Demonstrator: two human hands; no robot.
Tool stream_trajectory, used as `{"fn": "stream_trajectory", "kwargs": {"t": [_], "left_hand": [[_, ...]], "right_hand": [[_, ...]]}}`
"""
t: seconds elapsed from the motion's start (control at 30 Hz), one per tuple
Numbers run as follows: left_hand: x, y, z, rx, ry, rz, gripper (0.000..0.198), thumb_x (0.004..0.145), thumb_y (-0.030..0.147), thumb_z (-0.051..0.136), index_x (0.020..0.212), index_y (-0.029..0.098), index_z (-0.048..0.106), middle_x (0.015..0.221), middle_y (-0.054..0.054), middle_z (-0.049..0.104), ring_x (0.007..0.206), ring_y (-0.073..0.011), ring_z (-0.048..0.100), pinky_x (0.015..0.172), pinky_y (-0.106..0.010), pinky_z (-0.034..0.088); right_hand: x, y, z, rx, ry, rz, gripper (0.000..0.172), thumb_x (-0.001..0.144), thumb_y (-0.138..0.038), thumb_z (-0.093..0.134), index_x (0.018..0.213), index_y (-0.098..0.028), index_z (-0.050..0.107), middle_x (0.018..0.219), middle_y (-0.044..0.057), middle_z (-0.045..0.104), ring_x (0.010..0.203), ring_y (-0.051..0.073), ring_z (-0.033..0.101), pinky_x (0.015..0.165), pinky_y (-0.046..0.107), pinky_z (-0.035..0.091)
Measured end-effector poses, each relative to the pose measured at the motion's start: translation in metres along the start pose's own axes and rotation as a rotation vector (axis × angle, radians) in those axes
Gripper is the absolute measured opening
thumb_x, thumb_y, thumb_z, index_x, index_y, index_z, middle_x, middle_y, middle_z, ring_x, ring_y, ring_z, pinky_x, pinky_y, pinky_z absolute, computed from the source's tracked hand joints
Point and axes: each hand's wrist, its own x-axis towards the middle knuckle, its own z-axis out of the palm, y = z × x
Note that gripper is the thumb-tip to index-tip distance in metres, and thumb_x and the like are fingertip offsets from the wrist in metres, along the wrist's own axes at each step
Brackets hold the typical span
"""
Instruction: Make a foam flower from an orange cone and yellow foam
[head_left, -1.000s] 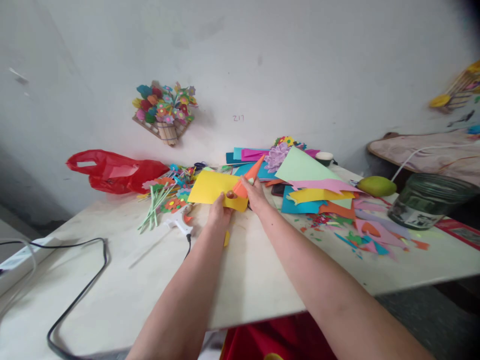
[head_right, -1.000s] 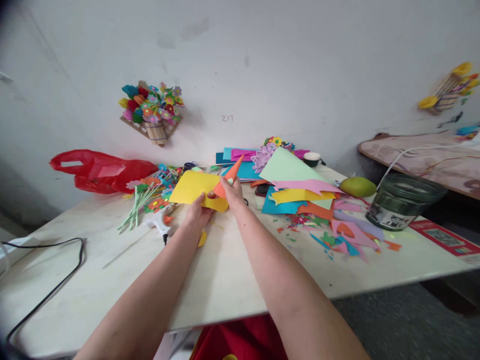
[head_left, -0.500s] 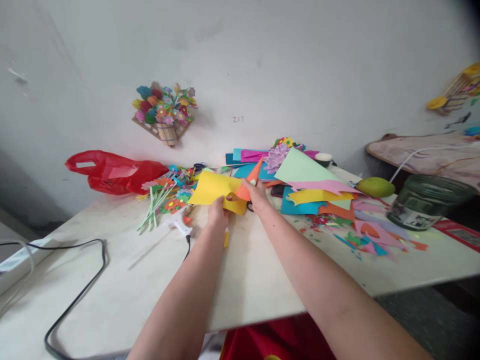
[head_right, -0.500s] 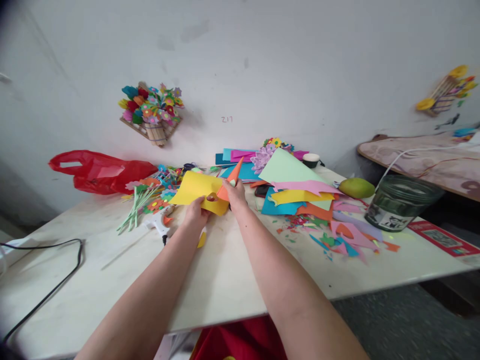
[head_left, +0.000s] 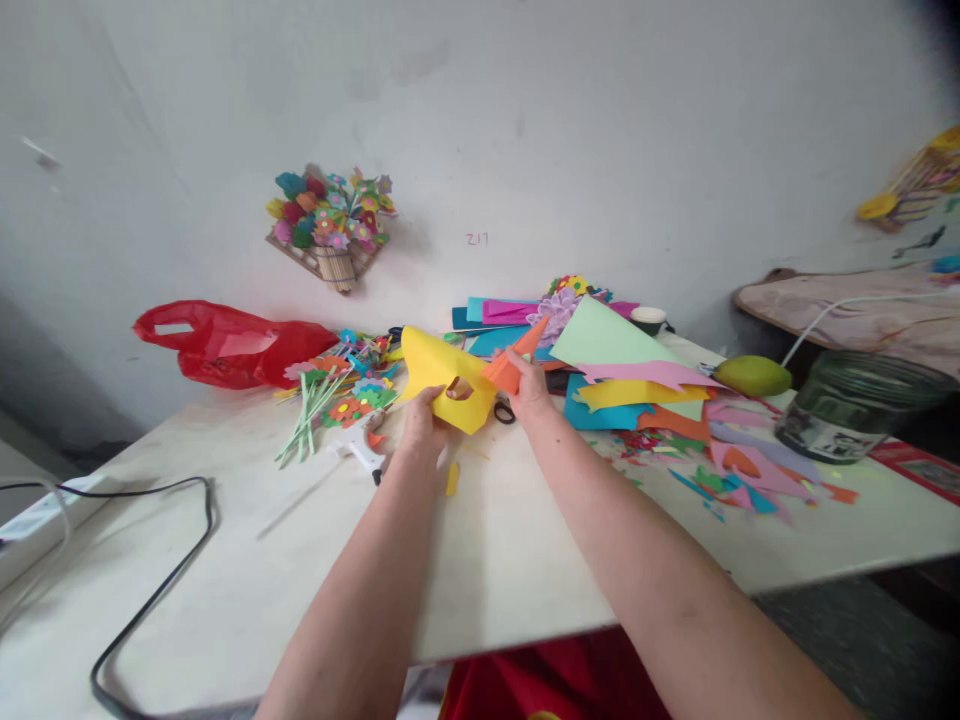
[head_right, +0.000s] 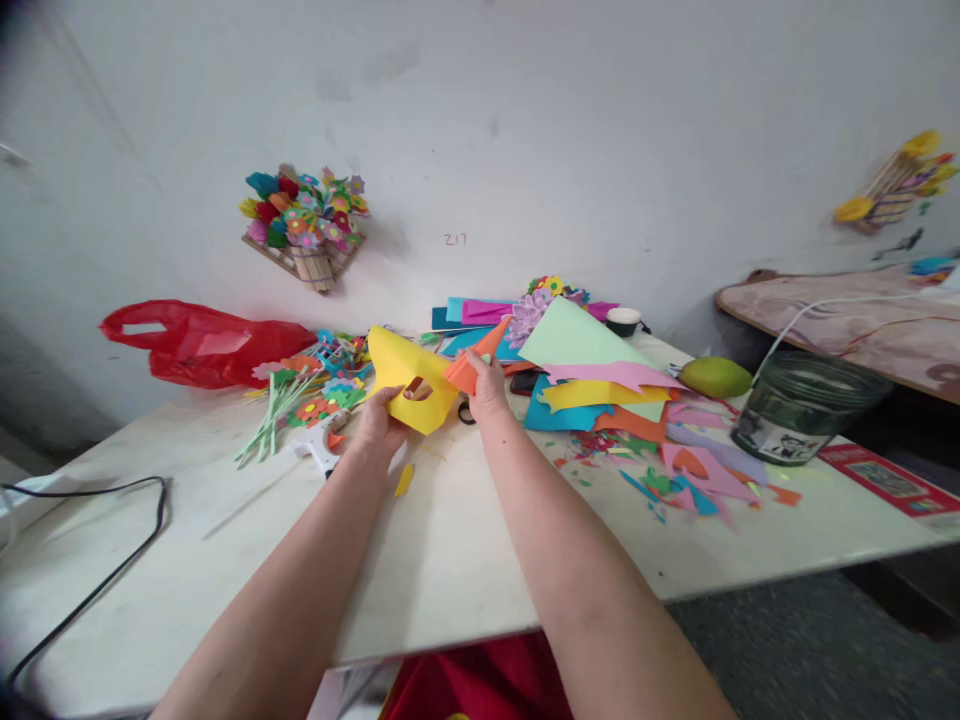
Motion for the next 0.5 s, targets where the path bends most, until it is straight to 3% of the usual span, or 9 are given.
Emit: {"fn": "stream_trajectory", "kwargs": {"t": [0.23, 0.37, 0.43, 0.5], "left_hand": [[-0.005, 0.004, -0.003, 0.033, -0.061, 0.01, 0.02, 0.063, 0.014, 0.052, 0.082, 0.011, 0.058, 0.065, -0.004, 0.061, 0.058, -0.0173, 0.06, 0.063, -0.032, 0.051], [-0.002, 0.004, -0.005, -0.002, -0.133, 0.113, 0.013, 0.063, 0.014, 0.055, 0.076, 0.012, 0.057, 0.059, 0.0, 0.057, 0.057, -0.0141, 0.059, 0.066, -0.028, 0.051], [0.0, 0.003, -0.005, -0.009, -0.157, 0.178, 0.016, 0.065, 0.014, 0.059, 0.08, 0.013, 0.059, 0.066, -0.001, 0.06, 0.065, -0.0151, 0.063, 0.071, -0.028, 0.051], [0.003, 0.001, -0.006, 0.023, -0.176, 0.198, 0.023, 0.065, 0.015, 0.063, 0.088, 0.014, 0.06, 0.081, -0.003, 0.065, 0.076, -0.0186, 0.065, 0.075, -0.032, 0.052]], "right_hand": [[0.002, -0.008, 0.001, 0.055, 0.052, 0.013, 0.016, 0.061, -0.023, 0.061, 0.075, -0.019, 0.053, 0.07, -0.001, 0.064, 0.073, 0.015, 0.062, 0.071, 0.03, 0.051], [-0.01, -0.029, 0.027, -0.161, -0.03, -0.313, 0.021, 0.063, -0.028, 0.064, 0.081, -0.019, 0.057, 0.076, 0.0, 0.065, 0.075, 0.017, 0.062, 0.074, 0.033, 0.05], [-0.016, -0.039, 0.037, -0.311, -0.144, -0.474, 0.023, 0.064, -0.03, 0.066, 0.083, -0.018, 0.06, 0.084, 0.002, 0.066, 0.083, 0.017, 0.061, 0.079, 0.032, 0.048], [-0.017, -0.041, 0.037, -0.385, -0.187, -0.542, 0.024, 0.066, -0.032, 0.065, 0.086, -0.018, 0.061, 0.089, 0.003, 0.066, 0.087, 0.017, 0.061, 0.081, 0.031, 0.047]]}}
